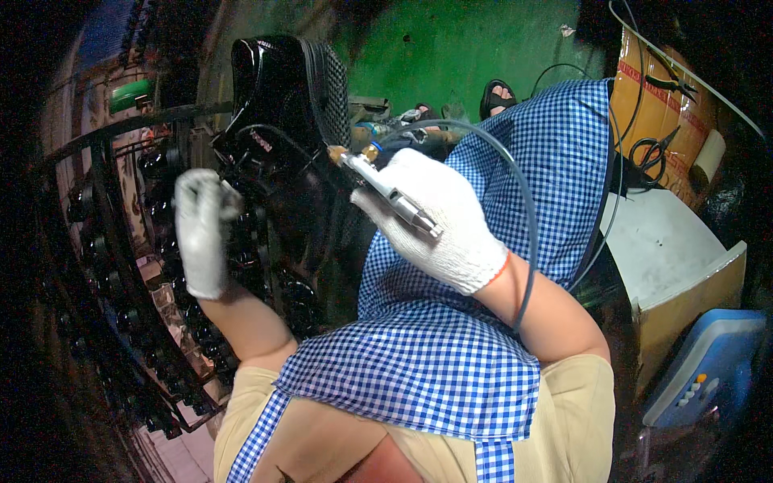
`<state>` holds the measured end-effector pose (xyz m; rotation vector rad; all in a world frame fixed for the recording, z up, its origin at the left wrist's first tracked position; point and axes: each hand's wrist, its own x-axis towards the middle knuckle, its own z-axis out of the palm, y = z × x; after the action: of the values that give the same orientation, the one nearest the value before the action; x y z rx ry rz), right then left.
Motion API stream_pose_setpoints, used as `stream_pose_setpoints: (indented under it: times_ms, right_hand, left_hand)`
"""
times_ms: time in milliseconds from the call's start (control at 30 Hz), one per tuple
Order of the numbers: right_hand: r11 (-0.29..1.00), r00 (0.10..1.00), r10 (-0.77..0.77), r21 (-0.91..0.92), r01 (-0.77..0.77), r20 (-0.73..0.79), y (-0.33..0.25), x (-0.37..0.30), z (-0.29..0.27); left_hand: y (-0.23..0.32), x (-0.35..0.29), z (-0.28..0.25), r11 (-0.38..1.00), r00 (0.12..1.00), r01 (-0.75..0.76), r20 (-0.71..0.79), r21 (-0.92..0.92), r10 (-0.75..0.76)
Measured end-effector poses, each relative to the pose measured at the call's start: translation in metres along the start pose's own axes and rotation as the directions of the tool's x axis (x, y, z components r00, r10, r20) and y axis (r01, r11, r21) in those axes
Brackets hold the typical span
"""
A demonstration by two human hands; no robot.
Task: Applying adhesive to the edge of a shoe sole using a hand-held applicator tool.
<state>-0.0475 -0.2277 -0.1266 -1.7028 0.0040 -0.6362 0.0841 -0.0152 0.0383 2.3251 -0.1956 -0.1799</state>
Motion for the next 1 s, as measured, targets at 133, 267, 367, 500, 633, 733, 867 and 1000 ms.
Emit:
stream_pose_setpoints:
  times_ms: [133,267,367,500,633,733,867,1000]
  right_hand:
    - [0.995,0.994,0.030,-0.096,-0.020,0.105,-0.007,-0.012,-0.013]
    - [0.995,0.983,0.049,-0.096,-0.032,0.178,-0.016,-0.022,-0.025]
    - [0.994,0.973,0.097,-0.074,-0.083,0.208,-0.023,-0.028,-0.036]
    - [0.986,0.941,0.132,-0.143,-0.091,0.310,-0.030,-0.033,-0.052]
    - [0.982,0.928,0.112,-0.181,-0.050,0.355,-0.037,-0.036,-0.067]
    - [0.971,0.904,0.151,-0.231,-0.059,0.401,-0.043,-0.039,-0.078]
    - [0.965,0.909,0.201,-0.233,-0.120,0.364,-0.047,-0.045,-0.088]
    - [0.972,0.936,0.178,-0.205,-0.118,0.304,-0.047,-0.053,-0.096]
  left_hand:
    - [-0.049,-0.062,0.002,0.992,0.968,-0.032,0.250,0.124,0.000]
    - [-0.061,-0.079,0.004,0.996,0.961,-0.043,0.270,-0.073,0.061]
    - [-0.051,-0.076,0.010,0.951,0.895,-0.301,0.365,0.065,0.258]
    - [-0.021,-0.053,0.024,0.586,0.609,-0.773,0.545,0.244,0.576]
    - [0.017,-0.037,0.037,0.221,0.378,-0.925,0.703,0.309,0.602]
    - [0.037,-0.023,0.047,0.174,0.353,-0.935,0.797,0.308,0.490]
    - [0.050,-0.016,0.061,0.187,0.370,-0.929,0.798,0.319,0.476]
    - [0.056,-0.015,0.070,0.151,0.427,-0.902,0.782,0.404,0.455]
